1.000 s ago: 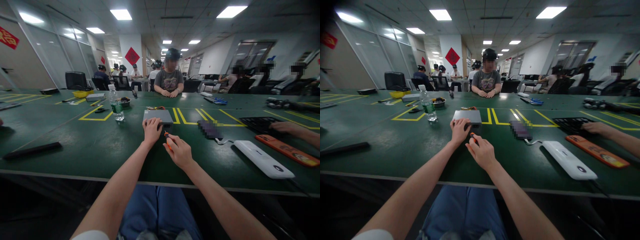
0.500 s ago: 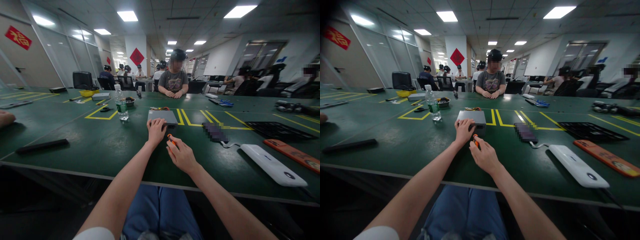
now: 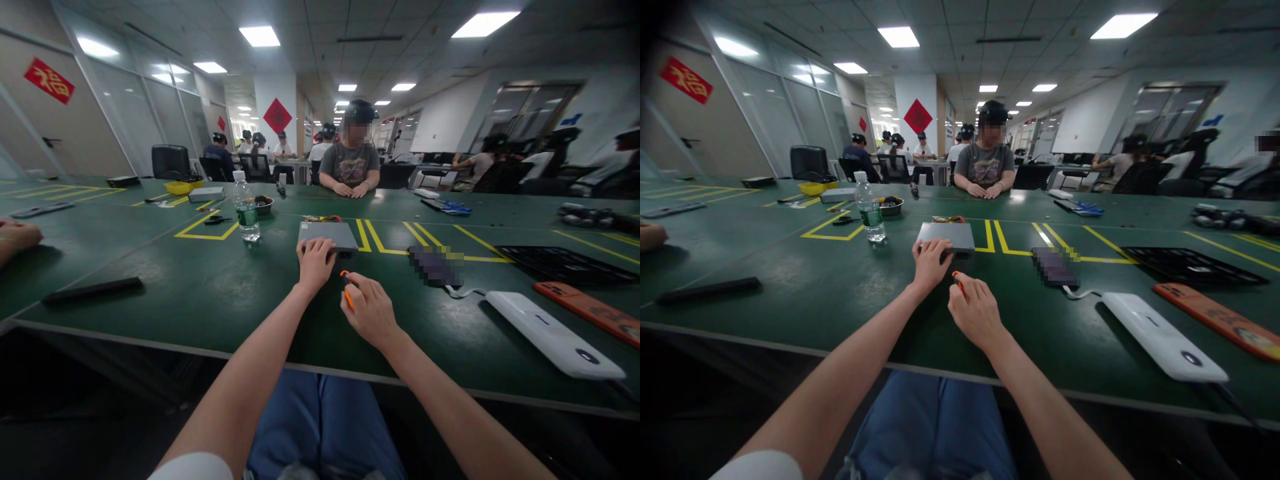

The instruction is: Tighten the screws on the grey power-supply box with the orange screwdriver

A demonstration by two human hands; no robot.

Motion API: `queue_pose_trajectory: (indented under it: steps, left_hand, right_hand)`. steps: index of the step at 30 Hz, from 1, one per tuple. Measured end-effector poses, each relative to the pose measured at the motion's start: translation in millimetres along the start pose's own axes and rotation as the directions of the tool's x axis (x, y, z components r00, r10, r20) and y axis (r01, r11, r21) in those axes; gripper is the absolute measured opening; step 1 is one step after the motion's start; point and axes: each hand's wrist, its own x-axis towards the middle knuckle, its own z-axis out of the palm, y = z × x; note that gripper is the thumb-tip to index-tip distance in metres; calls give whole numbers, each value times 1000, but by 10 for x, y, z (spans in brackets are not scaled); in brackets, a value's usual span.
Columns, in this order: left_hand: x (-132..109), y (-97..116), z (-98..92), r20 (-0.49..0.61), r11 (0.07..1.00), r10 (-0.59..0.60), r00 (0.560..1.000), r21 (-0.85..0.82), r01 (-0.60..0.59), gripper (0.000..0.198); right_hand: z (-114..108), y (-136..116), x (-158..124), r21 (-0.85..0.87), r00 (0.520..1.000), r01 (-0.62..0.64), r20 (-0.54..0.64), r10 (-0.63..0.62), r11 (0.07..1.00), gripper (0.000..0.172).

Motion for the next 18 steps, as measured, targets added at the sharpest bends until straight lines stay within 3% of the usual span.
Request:
queue_pose_trajectory:
  steps: [3,7,10,16,18]
  left_hand:
    - [0,-1,0,-4,1000,6,1000,-1,-6,21]
    - [1,4,-11,11,1000,3,1000,-1,-3,21]
    - [0,11,-23,25,1000,-5,1000,3,5,22]
    - [-2,19,-28,18,1000,1,1000,7,-1,21]
    - [-1,21,-27,25,1000,-2,1000,6,2,20]
  right_hand:
    - [2,-13,15,-45,1000,9,-16,-10,999,10]
    - [-21,53,-15,-32,986,-158,-64,156,987,12]
    - [-24,63,-29,11,977,-212,-37,212,977,14]
    - [8,-37,9,17,999,-53,12,52,998,10]
    - [10,-33,8,-7,998,-58,-10,58,998,8]
